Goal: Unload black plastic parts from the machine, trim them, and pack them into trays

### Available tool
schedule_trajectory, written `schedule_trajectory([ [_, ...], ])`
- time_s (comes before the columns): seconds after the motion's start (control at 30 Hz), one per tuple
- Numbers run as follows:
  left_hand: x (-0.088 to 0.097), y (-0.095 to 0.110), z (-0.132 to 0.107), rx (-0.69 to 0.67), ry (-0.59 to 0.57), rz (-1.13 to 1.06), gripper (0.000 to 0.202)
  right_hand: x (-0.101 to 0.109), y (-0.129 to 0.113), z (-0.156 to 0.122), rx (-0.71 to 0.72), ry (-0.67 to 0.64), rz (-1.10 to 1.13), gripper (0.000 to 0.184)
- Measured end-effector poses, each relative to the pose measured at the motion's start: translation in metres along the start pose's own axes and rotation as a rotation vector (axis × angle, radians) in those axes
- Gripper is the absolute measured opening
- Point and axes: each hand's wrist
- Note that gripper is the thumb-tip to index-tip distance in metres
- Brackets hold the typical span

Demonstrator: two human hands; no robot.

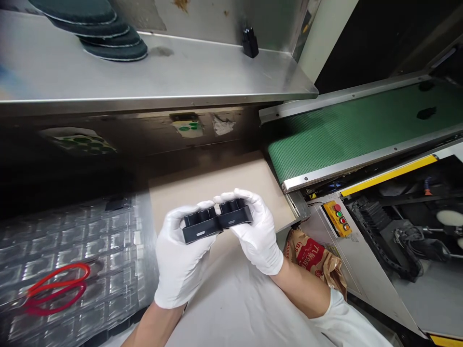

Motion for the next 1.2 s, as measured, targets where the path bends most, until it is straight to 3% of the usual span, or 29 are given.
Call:
schedule_trajectory([
  [0.1,-0.001,0.004,0.000,-0.098,0.049,0.157,0.043,0.003,-0.005,0.001,0.164,-0.075,-0.391,0.051],
  [0.23,0.001,0.003,0.005,-0.151,0.001,0.284,0.051,0.010,-0.005,0.007,0.454,-0.360,-0.860,0.073],
  [0.37,0.004,-0.004,0.010,-0.072,-0.047,0.217,0.063,0.017,0.006,0.008,0.511,-0.413,-0.996,0.079],
  [0.5,0.006,-0.010,0.010,0.175,-0.195,0.078,0.054,0.022,0.019,0.001,0.538,-0.360,-0.952,0.069],
  [0.6,0.008,-0.010,0.008,0.277,-0.270,0.059,0.050,0.024,0.022,-0.006,0.430,-0.277,-0.821,0.055],
  [0.73,0.012,-0.006,0.004,0.238,-0.096,0.165,0.058,0.030,0.013,-0.008,0.229,-0.104,-0.665,0.038],
  [0.83,0.014,0.001,0.002,0.157,-0.017,0.253,0.052,0.034,0.002,-0.005,0.196,-0.106,-0.648,0.040],
  [0.97,0.020,0.003,0.007,0.163,-0.046,0.279,0.046,0.036,-0.002,0.002,0.183,-0.126,-0.614,0.047],
  [1.1,0.035,-0.031,0.022,0.380,-0.186,0.035,0.037,0.043,0.023,0.010,-0.018,-0.039,-0.427,0.033],
  [1.2,0.050,-0.077,0.032,0.670,-0.070,-0.315,0.038,0.056,0.056,0.012,-0.211,0.077,-0.302,0.030],
])
Point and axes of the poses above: each hand's wrist, its own z-axis towards the middle knuckle, its own x-axis out of the back of the hand, y = z × x, and after that the axes turned 1 degree about -y, right-handed
